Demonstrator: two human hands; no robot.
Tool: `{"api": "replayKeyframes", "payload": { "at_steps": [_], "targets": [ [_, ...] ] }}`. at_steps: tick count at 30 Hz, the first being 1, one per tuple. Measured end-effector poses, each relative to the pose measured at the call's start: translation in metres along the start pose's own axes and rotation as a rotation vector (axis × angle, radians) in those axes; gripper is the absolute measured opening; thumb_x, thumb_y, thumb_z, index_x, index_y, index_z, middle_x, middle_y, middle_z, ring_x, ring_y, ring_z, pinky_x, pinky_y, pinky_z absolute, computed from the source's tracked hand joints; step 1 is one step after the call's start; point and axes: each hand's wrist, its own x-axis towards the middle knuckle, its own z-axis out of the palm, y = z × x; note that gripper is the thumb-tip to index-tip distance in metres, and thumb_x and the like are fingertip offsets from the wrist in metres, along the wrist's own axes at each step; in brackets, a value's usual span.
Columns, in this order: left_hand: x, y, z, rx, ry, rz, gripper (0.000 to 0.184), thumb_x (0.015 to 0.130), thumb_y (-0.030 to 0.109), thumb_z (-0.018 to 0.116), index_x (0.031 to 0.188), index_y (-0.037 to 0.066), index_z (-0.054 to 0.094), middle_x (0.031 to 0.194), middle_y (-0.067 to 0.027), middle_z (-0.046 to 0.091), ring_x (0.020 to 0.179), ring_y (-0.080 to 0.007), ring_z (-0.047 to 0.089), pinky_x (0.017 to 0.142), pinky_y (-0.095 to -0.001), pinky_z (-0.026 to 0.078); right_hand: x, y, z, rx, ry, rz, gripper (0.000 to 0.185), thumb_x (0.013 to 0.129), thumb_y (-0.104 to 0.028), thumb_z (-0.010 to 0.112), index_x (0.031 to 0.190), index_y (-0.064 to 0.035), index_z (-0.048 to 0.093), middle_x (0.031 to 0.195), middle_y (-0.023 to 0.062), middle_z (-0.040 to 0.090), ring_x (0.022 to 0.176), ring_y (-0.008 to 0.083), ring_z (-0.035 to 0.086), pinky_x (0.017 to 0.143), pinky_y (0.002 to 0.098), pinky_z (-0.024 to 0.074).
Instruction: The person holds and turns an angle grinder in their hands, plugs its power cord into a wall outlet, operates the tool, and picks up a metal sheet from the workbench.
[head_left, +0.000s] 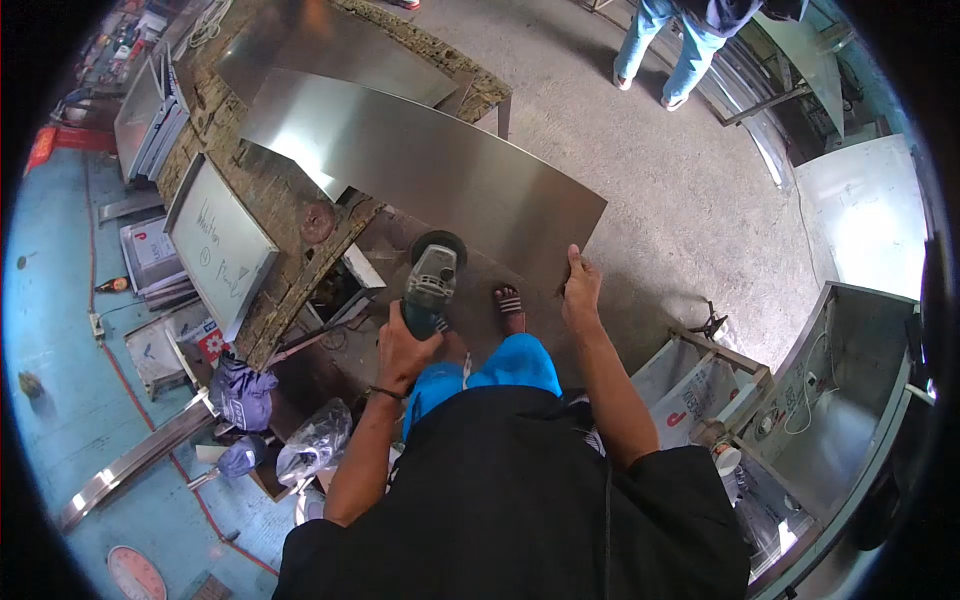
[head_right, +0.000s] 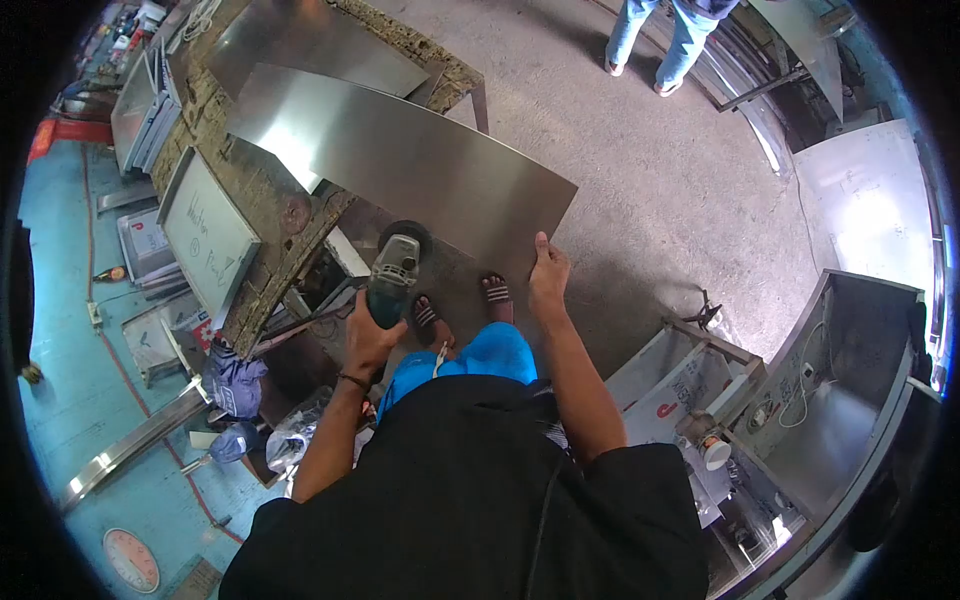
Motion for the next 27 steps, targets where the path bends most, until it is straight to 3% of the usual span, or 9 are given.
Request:
{"api": "replayKeyframes", "payload": {
  "at_steps": [11,19,27],
  "targets": [
    [0.009,0.015,-0.012,-0.005,0.021,-0.028,0.056,0.07,0.023,0.078,0.111,-0.004,0.05,0.087,-0.0251,0.067,0.084,-0.0432,0.068,0.07,-0.048,0.052,-0.001,-0.005,0.004,0.006,0.009,0.018,0.039,0.095,-0.04,0.065,0.07,-0.0105,0.06,0.056,-0.0055,0.041,0.046,0.0083,0.036,0.043,0.0295,0.0299],
    [0.015,0.006,-0.016,-0.032,0.051,-0.044,0.059,0.069,0.022,0.077,0.115,-0.005,0.051,0.092,-0.025,0.067,0.086,-0.0407,0.068,0.074,-0.0459,0.052,-0.005,-0.031,0.003,0.008,0.031,0.081,0.037,0.095,-0.039,0.065,0.082,-0.0047,0.068,0.063,-0.0027,0.053,0.052,0.0091,0.047,0.047,0.0278,0.0361],
    [0.023,0.021,-0.024,0.006,-0.01,-0.135,0.062,0.069,0.023,0.078,0.116,-0.006,0.052,0.096,-0.0248,0.067,0.09,-0.0386,0.068,0.079,-0.0467,0.052,0.01,-0.023,-0.008,-0.032,0.012,0.025,0.036,0.096,-0.037,0.065,0.081,-0.004,0.068,0.065,-0.0012,0.056,0.052,0.0094,0.048,0.046,0.0283,0.0363]
  ]
}}
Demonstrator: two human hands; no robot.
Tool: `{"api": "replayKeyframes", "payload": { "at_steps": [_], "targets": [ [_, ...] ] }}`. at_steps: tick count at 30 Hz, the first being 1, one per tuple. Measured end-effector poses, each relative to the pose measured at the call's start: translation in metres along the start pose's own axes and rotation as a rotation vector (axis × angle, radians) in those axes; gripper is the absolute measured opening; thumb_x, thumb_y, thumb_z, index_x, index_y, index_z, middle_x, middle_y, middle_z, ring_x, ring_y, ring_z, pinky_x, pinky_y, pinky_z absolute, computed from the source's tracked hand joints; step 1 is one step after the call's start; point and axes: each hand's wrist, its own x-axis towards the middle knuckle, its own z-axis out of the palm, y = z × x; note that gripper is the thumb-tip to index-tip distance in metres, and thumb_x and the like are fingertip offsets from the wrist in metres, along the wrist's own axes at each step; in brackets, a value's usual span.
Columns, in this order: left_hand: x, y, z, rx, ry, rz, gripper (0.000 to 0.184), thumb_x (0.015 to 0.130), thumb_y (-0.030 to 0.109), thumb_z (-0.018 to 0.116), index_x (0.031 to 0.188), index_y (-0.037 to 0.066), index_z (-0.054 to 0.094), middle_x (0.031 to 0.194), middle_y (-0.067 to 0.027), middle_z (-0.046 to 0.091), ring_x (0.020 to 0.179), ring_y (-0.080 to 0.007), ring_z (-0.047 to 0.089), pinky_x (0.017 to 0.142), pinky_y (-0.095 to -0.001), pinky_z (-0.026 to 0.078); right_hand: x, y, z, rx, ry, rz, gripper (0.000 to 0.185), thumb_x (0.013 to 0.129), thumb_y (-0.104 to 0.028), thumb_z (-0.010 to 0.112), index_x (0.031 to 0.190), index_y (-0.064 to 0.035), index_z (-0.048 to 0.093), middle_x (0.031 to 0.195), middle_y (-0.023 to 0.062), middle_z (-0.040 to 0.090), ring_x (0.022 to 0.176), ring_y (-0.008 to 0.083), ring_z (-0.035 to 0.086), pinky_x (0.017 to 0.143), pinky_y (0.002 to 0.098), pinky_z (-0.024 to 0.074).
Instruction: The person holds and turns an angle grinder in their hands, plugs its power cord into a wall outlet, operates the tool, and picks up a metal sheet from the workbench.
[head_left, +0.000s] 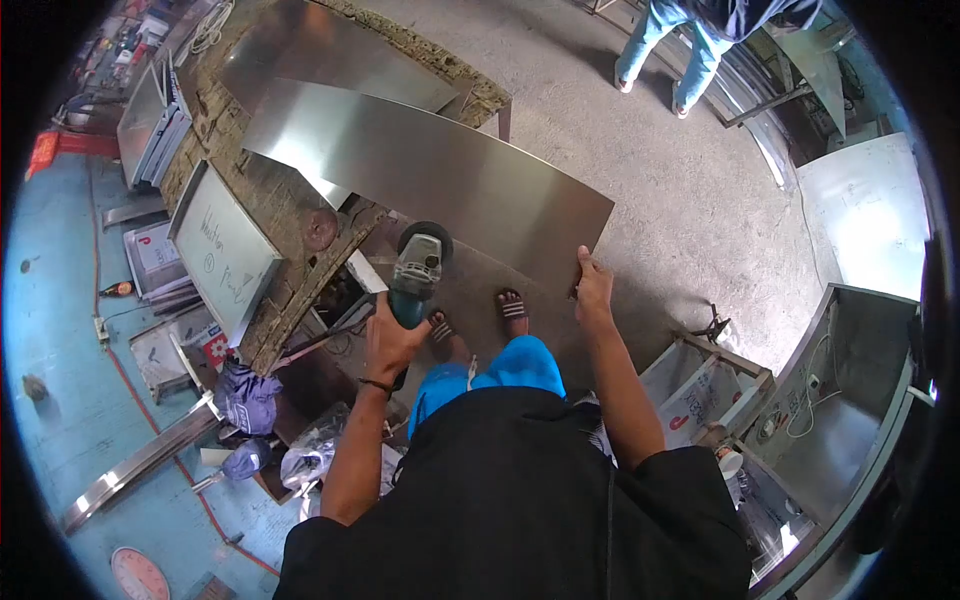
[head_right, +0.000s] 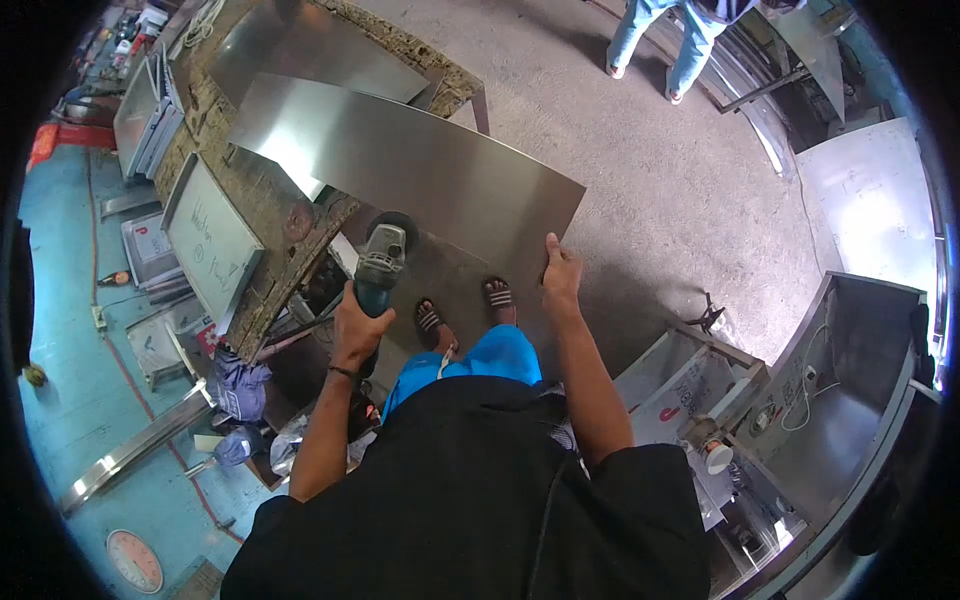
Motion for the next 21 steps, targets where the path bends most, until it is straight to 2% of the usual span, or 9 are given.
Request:
{"api": "replayKeyframes", "payload": {
  "at_steps": [2,5,7,11,13,16,21],
  "targets": [
    [-0.002,0.001,0.001,0.071,0.093,0.102,0.062,0.071,0.03,0.08,0.113,-0.006,0.051,0.087,-0.027,0.068,0.082,-0.0428,0.068,0.071,-0.0467,0.053,0.0,0.001,0.001,-0.012,0.009,0.008,0.036,0.096,-0.036,0.065,0.081,-0.0043,0.068,0.064,-0.0016,0.055,0.051,0.0093,0.047,0.046,0.0281,0.0359],
    [0.003,-0.005,0.002,0.07,0.082,0.144,0.063,0.071,0.031,0.08,0.113,-0.005,0.051,0.088,-0.027,0.068,0.083,-0.0432,0.068,0.072,-0.0476,0.052,-0.005,-0.003,0.002,0.032,0.019,-0.005,0.036,0.096,-0.036,0.064,0.077,-0.0058,0.067,0.061,-0.003,0.052,0.049,0.0094,0.045,0.044,0.0282,0.0339],
    [0.005,-0.007,0.003,0.063,0.064,0.133,0.062,0.071,0.031,0.08,0.112,-0.005,0.051,0.089,-0.0273,0.067,0.085,-0.0437,0.067,0.073,-0.0485,0.052,-0.007,-0.009,0.001,0.039,-0.026,0.038,0.043,0.097,-0.035,0.063,0.093,0.0071,0.071,0.081,0.0058,0.066,0.069,0.0137,0.057,0.064,0.0303,0.0466],
    [0.001,0.0,0.007,0.016,0.01,0.122,0.059,0.071,0.029,0.079,0.111,-0.004,0.051,0.091,-0.0284,0.067,0.089,-0.0463,0.066,0.074,-0.0507,0.051,-0.008,-0.013,0.001,0.027,-0.017,0.058,0.044,0.097,-0.035,0.063,0.094,0.0081,0.071,0.081,0.0066,0.066,0.07,0.014,0.057,0.065,0.0305,0.0475],
    [-0.002,-0.001,0.015,0.023,-0.022,0.107,0.06,0.07,0.029,0.079,0.112,-0.003,0.05,0.092,-0.029,0.067,0.09,-0.0472,0.065,0.075,-0.0512,0.051,0.001,-0.003,0.001,-0.05,0.033,0.038,0.036,0.096,-0.036,0.065,0.077,-0.0051,0.067,0.06,-0.0016,0.052,0.046,0.0095,0.043,0.043,0.028,0.0318],
    [-0.015,0.005,0.029,0.061,-0.081,0.104,0.062,0.07,0.028,0.078,0.115,-0.003,0.049,0.093,-0.0298,0.066,0.092,-0.0485,0.064,0.075,-0.0522,0.051,-0.001,0.002,0.007,0.047,0.055,-0.033,0.037,0.096,-0.037,0.064,0.077,-0.0061,0.066,0.058,-0.0018,0.049,0.045,0.0097,0.042,0.042,0.0287,0.0302],
    [-0.028,0.006,0.045,0.054,-0.183,0.166,0.064,0.07,0.027,0.078,0.118,-0.002,0.047,0.093,-0.0302,0.066,0.092,-0.049,0.064,0.077,-0.0533,0.05,-0.008,-0.012,0.001,0.002,0.02,0.039,0.038,0.095,-0.039,0.064,0.08,-0.0048,0.067,0.061,-0.0008,0.052,0.047,0.0105,0.044,0.043,0.0299,0.0322]
  ]
}}
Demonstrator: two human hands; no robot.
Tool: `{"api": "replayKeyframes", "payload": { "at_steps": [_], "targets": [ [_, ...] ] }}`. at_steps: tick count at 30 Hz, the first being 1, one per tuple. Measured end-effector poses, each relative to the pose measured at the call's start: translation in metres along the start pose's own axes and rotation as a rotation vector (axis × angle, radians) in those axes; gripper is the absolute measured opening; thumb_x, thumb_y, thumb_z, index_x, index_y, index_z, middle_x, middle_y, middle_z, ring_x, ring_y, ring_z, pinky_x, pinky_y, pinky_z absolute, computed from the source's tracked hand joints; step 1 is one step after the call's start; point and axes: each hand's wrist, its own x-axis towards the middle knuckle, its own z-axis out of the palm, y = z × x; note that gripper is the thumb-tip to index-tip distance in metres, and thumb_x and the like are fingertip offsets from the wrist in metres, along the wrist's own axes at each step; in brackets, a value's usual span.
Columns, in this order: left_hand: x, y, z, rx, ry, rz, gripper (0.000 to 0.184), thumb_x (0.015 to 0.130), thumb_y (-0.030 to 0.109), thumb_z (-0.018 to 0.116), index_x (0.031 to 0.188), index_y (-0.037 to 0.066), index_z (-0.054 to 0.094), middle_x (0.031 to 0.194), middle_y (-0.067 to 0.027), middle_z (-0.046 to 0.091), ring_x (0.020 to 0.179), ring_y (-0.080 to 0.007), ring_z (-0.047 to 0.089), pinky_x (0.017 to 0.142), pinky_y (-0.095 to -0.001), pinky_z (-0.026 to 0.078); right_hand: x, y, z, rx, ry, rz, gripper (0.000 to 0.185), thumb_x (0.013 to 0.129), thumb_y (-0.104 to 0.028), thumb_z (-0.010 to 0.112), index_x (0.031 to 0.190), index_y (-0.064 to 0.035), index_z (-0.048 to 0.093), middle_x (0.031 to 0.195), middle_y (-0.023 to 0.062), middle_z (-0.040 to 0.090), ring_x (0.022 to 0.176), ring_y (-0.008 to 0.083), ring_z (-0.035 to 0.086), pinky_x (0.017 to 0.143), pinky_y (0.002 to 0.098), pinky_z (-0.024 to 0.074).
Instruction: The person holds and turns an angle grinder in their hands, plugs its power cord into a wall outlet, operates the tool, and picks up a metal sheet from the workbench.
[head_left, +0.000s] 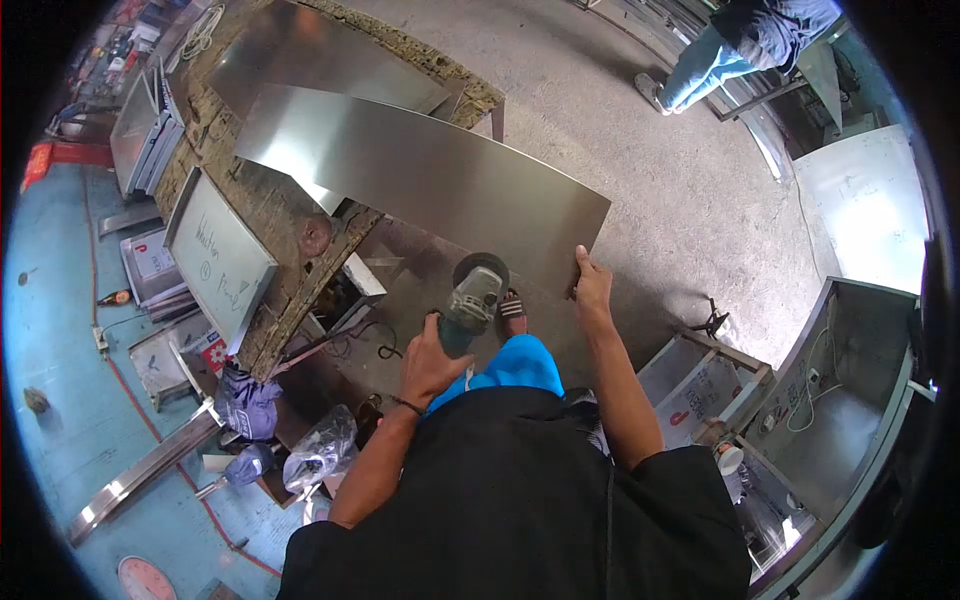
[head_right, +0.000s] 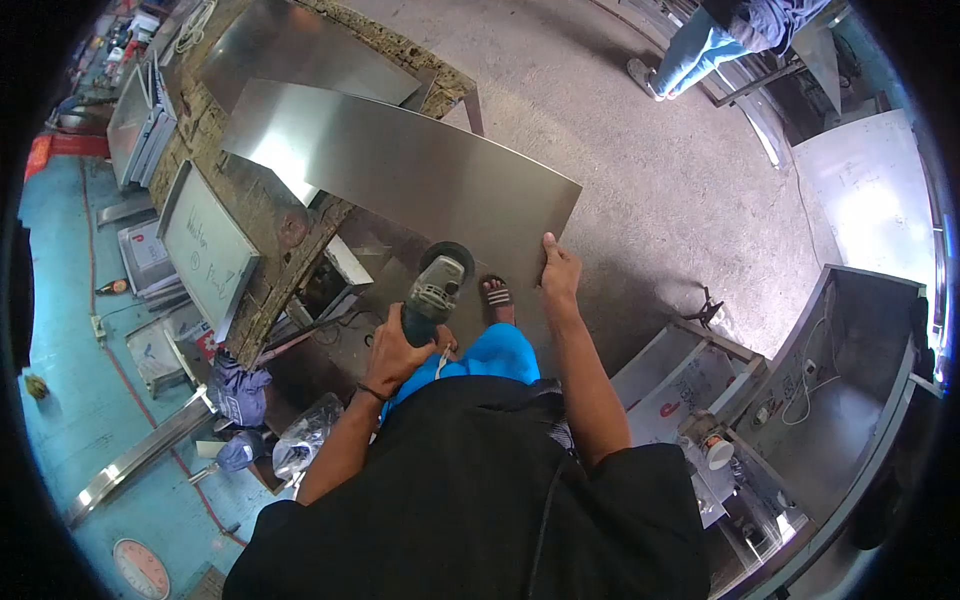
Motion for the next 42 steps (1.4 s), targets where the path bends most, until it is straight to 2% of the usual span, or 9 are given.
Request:
{"api": "replayKeyframes", "payload": {
  "at_steps": [2,4,11,13,14,19,32,34,42],
  "targets": [
    [0.0,0.001,-0.002,-0.02,0.049,-0.008,0.064,0.07,0.027,0.079,0.117,-0.002,0.048,0.092,-0.03,0.066,0.09,-0.0491,0.064,0.077,-0.0533,0.05,-0.002,-0.005,-0.001,-0.012,-0.011,0.007,0.038,0.095,-0.039,0.064,0.081,-0.0041,0.068,0.062,-0.0002,0.053,0.048,0.0108,0.045,0.044,0.0303,0.033],
    [0.005,-0.006,-0.008,-0.003,0.083,-0.029,0.064,0.07,0.028,0.079,0.116,-0.003,0.048,0.091,-0.0299,0.066,0.09,-0.0489,0.064,0.077,-0.0532,0.05,-0.003,-0.009,0.0,-0.007,0.01,0.06,0.046,0.096,-0.035,0.065,0.095,0.0099,0.07,0.083,0.0089,0.067,0.07,0.0152,0.059,0.064,0.0318,0.049],
    [0.013,0.002,-0.033,-0.015,0.111,-0.106,0.064,0.069,0.029,0.078,0.116,-0.003,0.048,0.092,-0.0302,0.066,0.09,-0.0485,0.064,0.077,-0.0529,0.05,0.007,0.005,-0.003,0.026,-0.02,0.032,0.047,0.095,-0.037,0.066,0.093,0.0089,0.071,0.081,0.0086,0.066,0.068,0.0149,0.058,0.061,0.0323,0.0482],
    [0.011,0.003,-0.022,0.0,0.083,-0.086,0.065,0.069,0.029,0.078,0.116,-0.003,0.048,0.093,-0.0307,0.066,0.091,-0.0488,0.064,0.077,-0.0531,0.05,0.012,0.01,-0.002,-0.039,0.028,-0.007,0.039,0.096,-0.039,0.064,0.074,-0.0075,0.065,0.057,-0.0027,0.05,0.044,0.0089,0.041,0.041,0.0285,0.0299],
    [0.009,0.006,-0.015,0.014,0.052,-0.067,0.065,0.069,0.028,0.078,0.117,-0.003,0.047,0.093,-0.0312,0.066,0.093,-0.0491,0.064,0.077,-0.0534,0.05,0.01,0.009,-0.003,-0.041,0.028,-0.008,0.039,0.096,-0.039,0.064,0.074,-0.0075,0.065,0.057,-0.0027,0.05,0.044,0.0089,0.041,0.041,0.0285,0.0299],
    [0.001,0.011,0.009,0.058,-0.065,-0.03,0.069,0.069,0.026,0.077,0.121,-0.004,0.043,0.093,-0.0333,0.065,0.094,-0.0506,0.063,0.078,-0.0543,0.051,0.006,0.011,-0.006,-0.002,-0.018,0.08,0.044,0.094,-0.039,0.066,0.086,0.0042,0.072,0.067,0.0029,0.06,0.055,0.0111,0.049,0.05,0.0297,0.0386],
    [-0.001,0.021,0.011,0.062,-0.026,-0.046,0.069,0.07,0.031,0.077,0.119,-0.003,0.043,0.091,-0.0324,0.065,0.091,-0.0491,0.064,0.076,-0.0543,0.051,0.001,0.003,-0.001,0.04,-0.011,0.055,0.035,0.094,-0.038,0.066,0.084,-0.0046,0.069,0.07,0.0016,0.061,0.055,0.0121,0.052,0.049,0.0299,0.04],
    [-0.006,0.03,0.017,0.095,-0.077,-0.008,0.069,0.072,0.033,0.077,0.12,-0.003,0.043,0.093,-0.0315,0.065,0.093,-0.0486,0.064,0.078,-0.0531,0.051,0.002,0.003,-0.004,0.049,-0.008,0.093,0.042,0.094,-0.036,0.067,0.086,0.0055,0.07,0.075,0.0071,0.064,0.064,0.0146,0.057,0.058,0.0315,0.0473],
    [-0.006,0.027,0.007,0.034,-0.021,-0.034,0.067,0.07,0.029,0.077,0.119,-0.003,0.043,0.092,-0.031,0.066,0.094,-0.0486,0.063,0.081,-0.053,0.05,-0.004,-0.004,-0.003,0.08,-0.019,0.061,0.047,0.093,-0.037,0.068,0.095,0.0103,0.068,0.08,0.0097,0.065,0.068,0.0173,0.061,0.061,0.0322,0.0504]
  ]
}}
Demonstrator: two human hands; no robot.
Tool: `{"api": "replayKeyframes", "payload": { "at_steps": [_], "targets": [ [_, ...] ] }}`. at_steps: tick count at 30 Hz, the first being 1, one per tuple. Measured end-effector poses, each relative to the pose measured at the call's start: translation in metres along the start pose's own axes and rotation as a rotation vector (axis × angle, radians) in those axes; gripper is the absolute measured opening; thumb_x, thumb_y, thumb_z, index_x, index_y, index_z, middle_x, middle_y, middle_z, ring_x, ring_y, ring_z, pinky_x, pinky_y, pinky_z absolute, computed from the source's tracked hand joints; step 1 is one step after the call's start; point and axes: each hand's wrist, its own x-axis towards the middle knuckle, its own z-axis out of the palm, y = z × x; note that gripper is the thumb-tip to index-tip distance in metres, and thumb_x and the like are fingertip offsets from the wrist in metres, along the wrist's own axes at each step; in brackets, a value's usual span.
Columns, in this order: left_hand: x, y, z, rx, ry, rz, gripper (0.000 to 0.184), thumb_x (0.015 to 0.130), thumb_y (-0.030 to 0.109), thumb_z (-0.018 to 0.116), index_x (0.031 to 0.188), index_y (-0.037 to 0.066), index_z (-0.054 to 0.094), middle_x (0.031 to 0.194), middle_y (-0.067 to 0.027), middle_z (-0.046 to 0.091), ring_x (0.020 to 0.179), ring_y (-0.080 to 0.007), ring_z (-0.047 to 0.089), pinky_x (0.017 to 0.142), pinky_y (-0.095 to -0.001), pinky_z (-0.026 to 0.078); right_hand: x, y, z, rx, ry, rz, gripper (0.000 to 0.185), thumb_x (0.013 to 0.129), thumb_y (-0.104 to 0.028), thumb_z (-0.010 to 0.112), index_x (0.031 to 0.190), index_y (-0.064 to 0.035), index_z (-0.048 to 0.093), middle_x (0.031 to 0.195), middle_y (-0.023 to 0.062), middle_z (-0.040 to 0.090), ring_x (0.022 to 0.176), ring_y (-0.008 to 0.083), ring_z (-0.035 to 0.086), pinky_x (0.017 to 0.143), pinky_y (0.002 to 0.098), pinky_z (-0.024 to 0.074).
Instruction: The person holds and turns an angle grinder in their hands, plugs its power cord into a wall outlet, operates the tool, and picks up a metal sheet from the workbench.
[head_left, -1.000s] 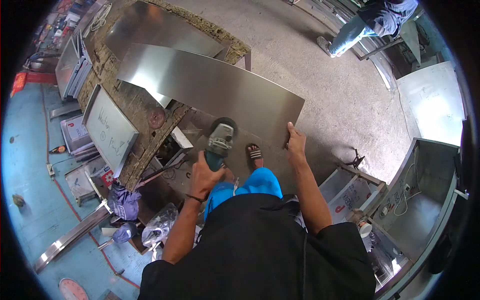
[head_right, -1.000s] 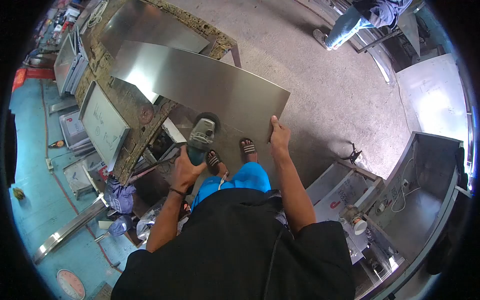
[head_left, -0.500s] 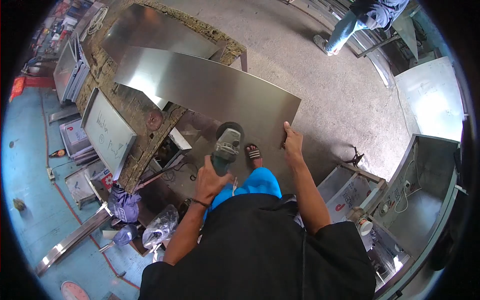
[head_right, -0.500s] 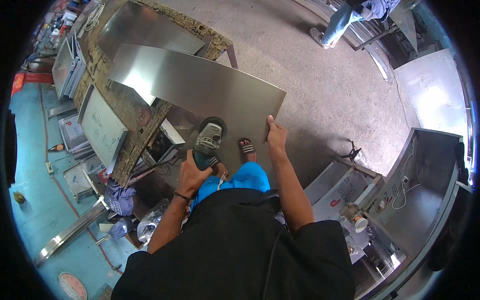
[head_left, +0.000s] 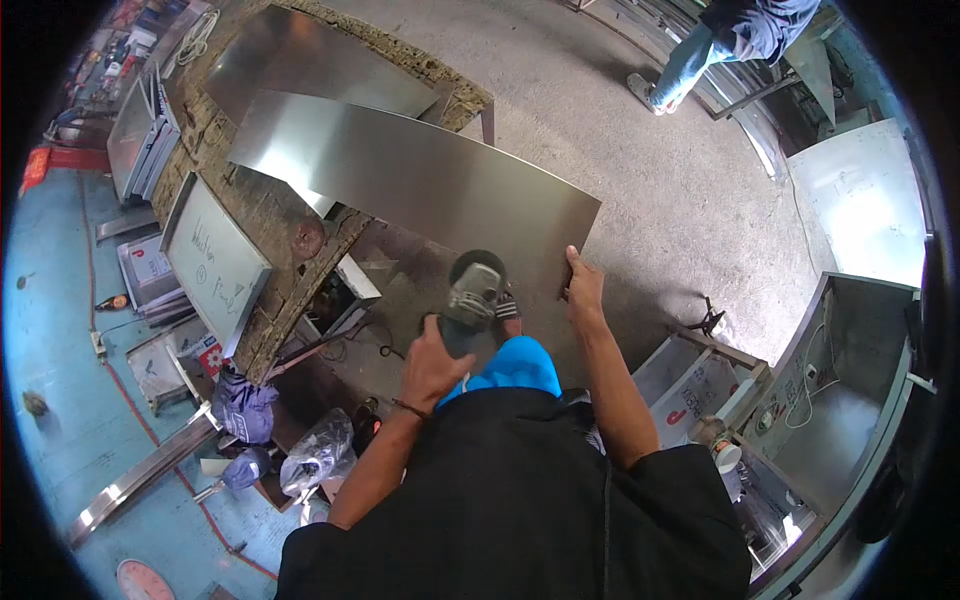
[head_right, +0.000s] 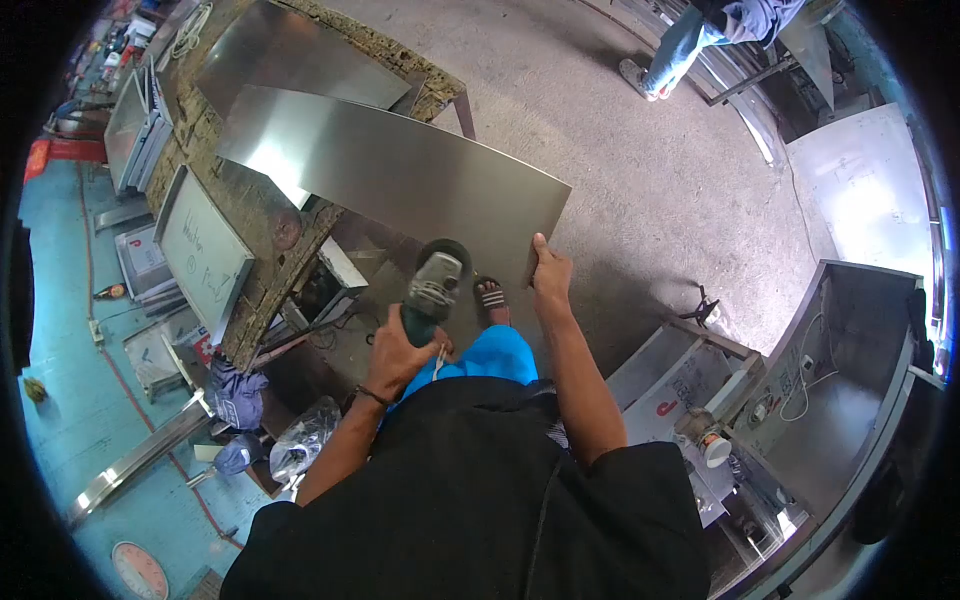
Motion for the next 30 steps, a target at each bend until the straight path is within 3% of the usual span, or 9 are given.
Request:
{"api": "replayKeyframes", "payload": {
  "at_steps": [6,9,11,13,17,24,28,30],
  "targets": [
    [0.002,0.004,-0.006,0.029,0.003,-0.062,0.066,0.069,0.028,0.077,0.119,-0.001,0.044,0.094,-0.0307,0.066,0.093,-0.0489,0.063,0.081,-0.0533,0.05,0.004,0.002,0.001,-0.008,-0.011,0.008,0.045,0.093,-0.038,0.067,0.094,0.0075,0.069,0.078,0.0082,0.064,0.063,0.0156,0.058,0.055,0.0313,0.0478],
    [-0.004,0.004,0.012,0.009,-0.048,0.015,0.068,0.069,0.028,0.078,0.121,0.0,0.045,0.099,-0.0304,0.065,0.096,-0.0485,0.063,0.082,-0.0533,0.05,0.007,0.004,-0.007,-0.027,-0.033,0.028,0.045,0.094,-0.038,0.067,0.094,0.0064,0.07,0.077,0.0077,0.064,0.061,0.0148,0.057,0.053,0.0309,0.0462],
    [-0.009,0.008,0.017,0.08,-0.1,0.102,0.072,0.07,0.03,0.079,0.123,-0.006,0.046,0.101,-0.0318,0.065,0.1,-0.047,0.063,0.081,-0.0506,0.051,0.005,-0.003,-0.005,-0.066,-0.053,0.057,0.045,0.094,-0.039,0.067,0.095,0.006,0.07,0.077,0.0076,0.064,0.06,0.0146,0.057,0.053,0.0309,0.0457],
    [-0.011,0.0,0.019,0.08,-0.06,0.145,0.071,0.069,0.026,0.08,0.123,-0.006,0.046,0.097,-0.0311,0.066,0.097,-0.0476,0.064,0.08,-0.0482,0.052,0.002,-0.01,-0.001,-0.055,-0.034,0.071,0.043,0.094,-0.041,0.064,0.111,-0.0015,0.069,0.096,0.0086,0.069,0.08,0.019,0.063,0.071,0.0356,0.0478],
    [-0.007,-0.018,0.004,-0.054,0.065,0.024,0.071,0.068,0.028,0.081,0.122,-0.001,0.046,0.096,-0.0288,0.067,0.093,-0.047,0.065,0.079,-0.0504,0.052,0.019,-0.005,-0.009,-0.148,-0.028,0.071,0.046,0.094,-0.041,0.064,0.115,-0.0002,0.067,0.1,0.0101,0.069,0.086,0.0186,0.063,0.074,0.0364,0.0478],
    [0.021,-0.032,-0.049,-0.131,0.385,-0.053,0.055,0.07,0.023,0.076,0.112,-0.004,0.053,0.088,-0.0237,0.068,0.085,-0.0428,0.068,0.074,-0.0476,0.052,0.036,-0.01,-0.012,-0.17,-0.048,-0.006,0.045,0.096,-0.042,0.062,0.1,0.0027,0.069,0.086,0.0083,0.066,0.07,0.0163,0.06,0.062,0.029,0.0465],
    [0.031,-0.043,-0.063,-0.102,0.4,-0.093,0.054,0.07,0.023,0.075,0.112,-0.004,0.052,0.085,-0.0221,0.067,0.081,-0.0412,0.068,0.072,-0.0471,0.052,0.047,-0.007,-0.021,-0.243,-0.027,-0.037,0.04,0.097,-0.04,0.062,0.084,-0.0022,0.067,0.074,0.0022,0.059,0.061,0.0133,0.055,0.056,0.0282,0.0447],
    [0.035,-0.047,-0.068,-0.09,0.408,-0.057,0.055,0.07,0.024,0.074,0.112,-0.004,0.052,0.086,-0.023,0.067,0.082,-0.0408,0.068,0.073,-0.0469,0.052,0.046,-0.006,-0.019,-0.18,0.016,-0.062,0.044,0.096,-0.04,0.063,0.086,0.0024,0.068,0.077,0.0042,0.061,0.065,0.0135,0.056,0.061,0.0295,0.0456]
  ]
}}
